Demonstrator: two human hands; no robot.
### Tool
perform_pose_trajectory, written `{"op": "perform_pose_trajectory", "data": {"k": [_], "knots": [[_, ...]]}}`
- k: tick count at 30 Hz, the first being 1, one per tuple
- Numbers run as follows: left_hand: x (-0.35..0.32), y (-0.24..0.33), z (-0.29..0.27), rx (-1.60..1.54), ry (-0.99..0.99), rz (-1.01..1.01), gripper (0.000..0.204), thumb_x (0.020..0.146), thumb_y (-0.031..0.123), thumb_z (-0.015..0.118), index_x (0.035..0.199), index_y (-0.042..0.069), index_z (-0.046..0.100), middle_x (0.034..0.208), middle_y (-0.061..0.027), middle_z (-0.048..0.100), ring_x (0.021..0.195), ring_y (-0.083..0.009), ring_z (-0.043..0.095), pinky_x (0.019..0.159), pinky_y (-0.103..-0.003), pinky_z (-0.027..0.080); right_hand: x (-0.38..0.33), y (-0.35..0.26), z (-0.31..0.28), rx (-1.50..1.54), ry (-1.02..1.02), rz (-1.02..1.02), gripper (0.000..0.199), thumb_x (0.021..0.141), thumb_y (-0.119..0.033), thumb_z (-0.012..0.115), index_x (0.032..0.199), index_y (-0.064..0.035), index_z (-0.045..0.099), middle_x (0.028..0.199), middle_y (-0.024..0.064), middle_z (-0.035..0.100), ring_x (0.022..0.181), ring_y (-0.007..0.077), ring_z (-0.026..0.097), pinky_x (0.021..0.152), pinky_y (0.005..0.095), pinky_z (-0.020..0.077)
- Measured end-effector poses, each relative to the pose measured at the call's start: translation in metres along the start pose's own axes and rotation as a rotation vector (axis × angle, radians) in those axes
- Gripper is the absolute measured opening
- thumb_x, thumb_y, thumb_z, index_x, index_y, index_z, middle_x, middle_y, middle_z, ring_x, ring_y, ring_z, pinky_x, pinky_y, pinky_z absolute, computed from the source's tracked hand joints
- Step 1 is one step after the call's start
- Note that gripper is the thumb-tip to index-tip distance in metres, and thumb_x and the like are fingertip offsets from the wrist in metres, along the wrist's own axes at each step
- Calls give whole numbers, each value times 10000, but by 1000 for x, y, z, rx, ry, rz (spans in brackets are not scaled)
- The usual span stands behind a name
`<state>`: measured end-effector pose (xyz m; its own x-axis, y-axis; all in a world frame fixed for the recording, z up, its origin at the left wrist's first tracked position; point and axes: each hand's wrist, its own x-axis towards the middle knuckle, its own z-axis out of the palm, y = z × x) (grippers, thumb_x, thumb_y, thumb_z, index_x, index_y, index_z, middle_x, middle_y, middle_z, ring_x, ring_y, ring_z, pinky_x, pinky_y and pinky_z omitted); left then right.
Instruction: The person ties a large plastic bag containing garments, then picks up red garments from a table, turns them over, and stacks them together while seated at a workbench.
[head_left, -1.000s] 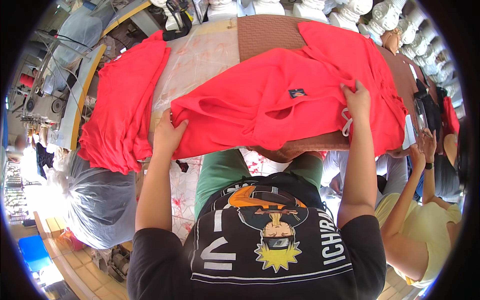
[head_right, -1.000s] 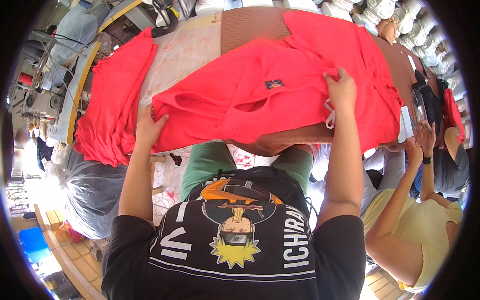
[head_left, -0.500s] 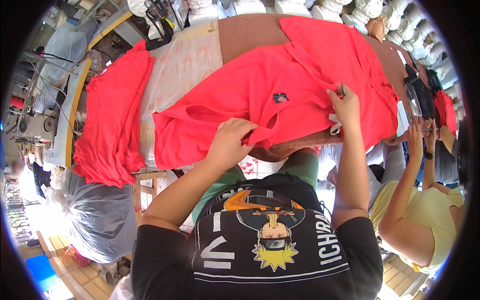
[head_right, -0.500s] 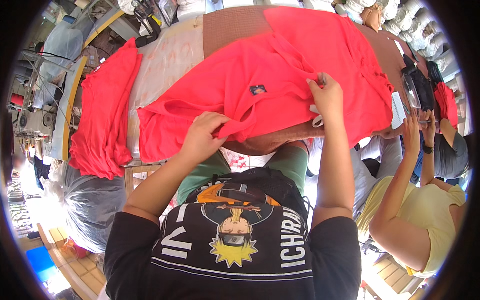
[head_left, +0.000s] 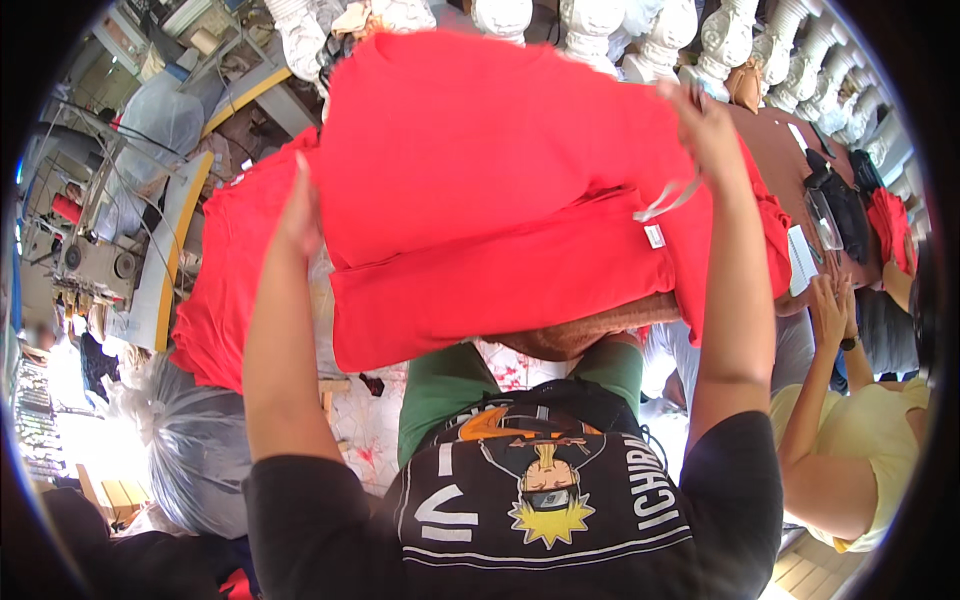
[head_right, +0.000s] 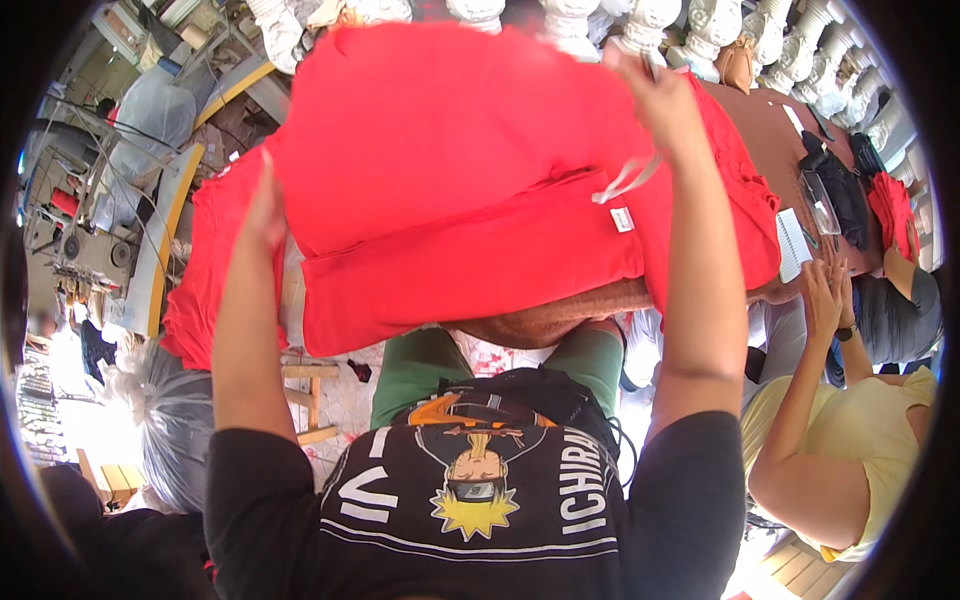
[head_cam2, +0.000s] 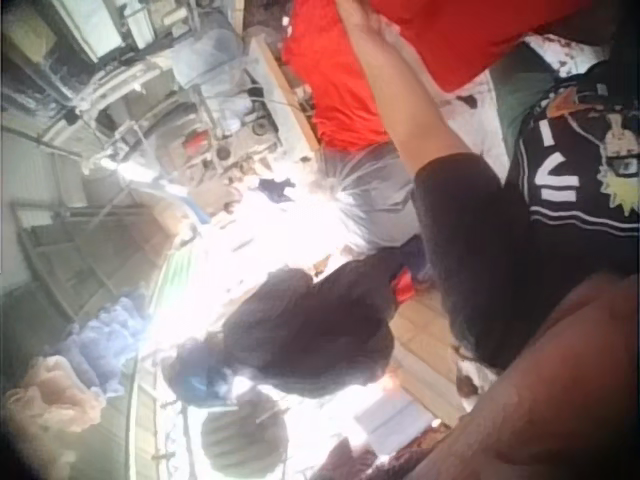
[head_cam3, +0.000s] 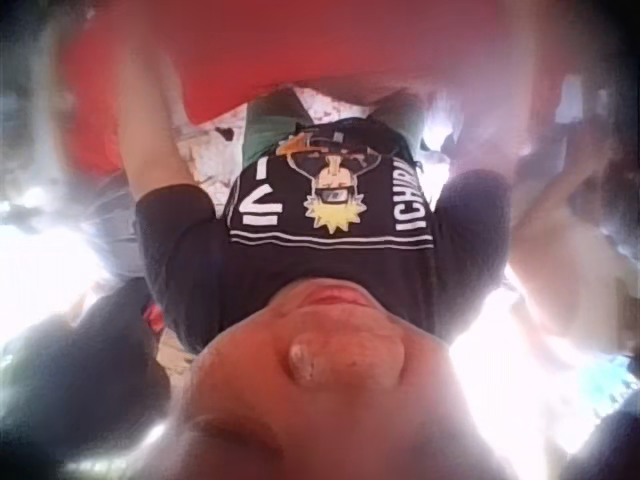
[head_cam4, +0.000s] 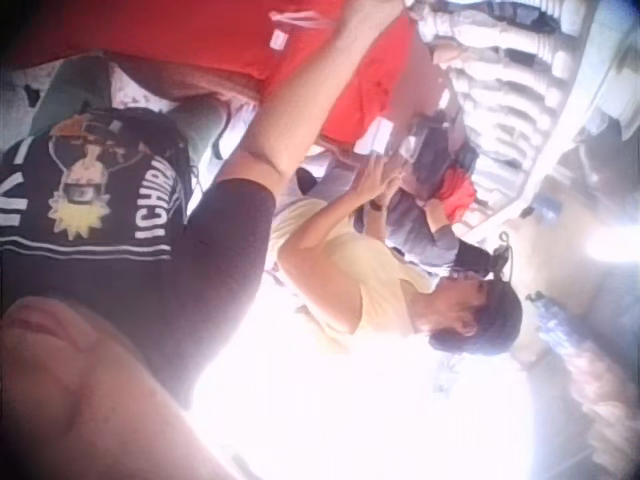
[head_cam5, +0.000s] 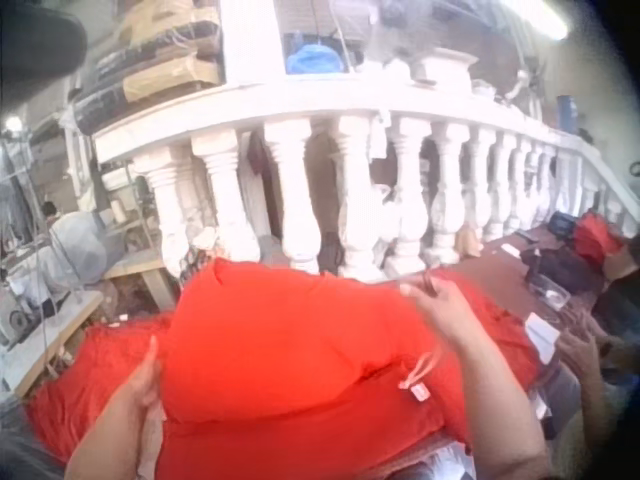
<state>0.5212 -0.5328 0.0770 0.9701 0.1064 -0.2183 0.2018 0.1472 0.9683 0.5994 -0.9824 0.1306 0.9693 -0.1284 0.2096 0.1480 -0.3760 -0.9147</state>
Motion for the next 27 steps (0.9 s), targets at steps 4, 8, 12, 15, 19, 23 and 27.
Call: {"op": "perform_pose_trajectory", "data": {"k": [4,8,12,15,19,23,27], "knots": [[-28,-81,-41,251,13,-91,675,849,540,538,1287,30,469,1256,-97,540,1150,-232,512,989,-371,355,-42,55,5,-128,-251,157,439,785,-359,691,994,25,655,798,55,644,682,120,578,637,261,453],[-40,-88,-35,540,128,-109,480,818,348,655,1148,8,579,1093,-86,632,972,-195,605,868,-318,441,-43,103,22,-260,-252,216,508,775,-354,689,1043,72,617,954,165,660,903,219,628,821,312,456],[-32,-73,-44,815,74,-107,442,809,279,664,1134,-8,578,1074,-86,635,941,-150,610,834,-290,460,-24,101,61,-353,-163,124,583,750,-365,701,1101,85,583,1039,230,629,972,271,626,832,333,465],[-35,-47,-22,450,-49,-96,439,809,260,661,1152,4,563,1067,-76,633,927,-133,608,829,-296,461,-12,122,75,-451,-234,112,461,733,-342,722,953,46,611,839,143,614,790,199,587,721,329,459],[-44,-6,-18,193,-40,29,384,818,220,654,1134,27,549,1034,-53,629,890,-133,604,801,-311,473,-2,108,85,-189,-401,141,235,744,-243,715,708,-79,550,619,-14,509,561,83,459,503,256,359],[-52,52,-29,-8,78,516,377,825,230,661,1127,37,546,1029,-53,626,899,-128,603,796,-285,475,9,27,29,253,-222,125,320,791,-304,703,654,-206,430,519,-112,332,424,7,260,392,214,160],[-67,89,-20,231,159,331,302,835,214,657,1060,22,596,1005,-61,646,906,-128,613,818,-258,473,-3,-30,-9,395,-84,-92,191,861,-262,631,768,-164,496,475,-95,351,358,21,253,356,206,154]]}}
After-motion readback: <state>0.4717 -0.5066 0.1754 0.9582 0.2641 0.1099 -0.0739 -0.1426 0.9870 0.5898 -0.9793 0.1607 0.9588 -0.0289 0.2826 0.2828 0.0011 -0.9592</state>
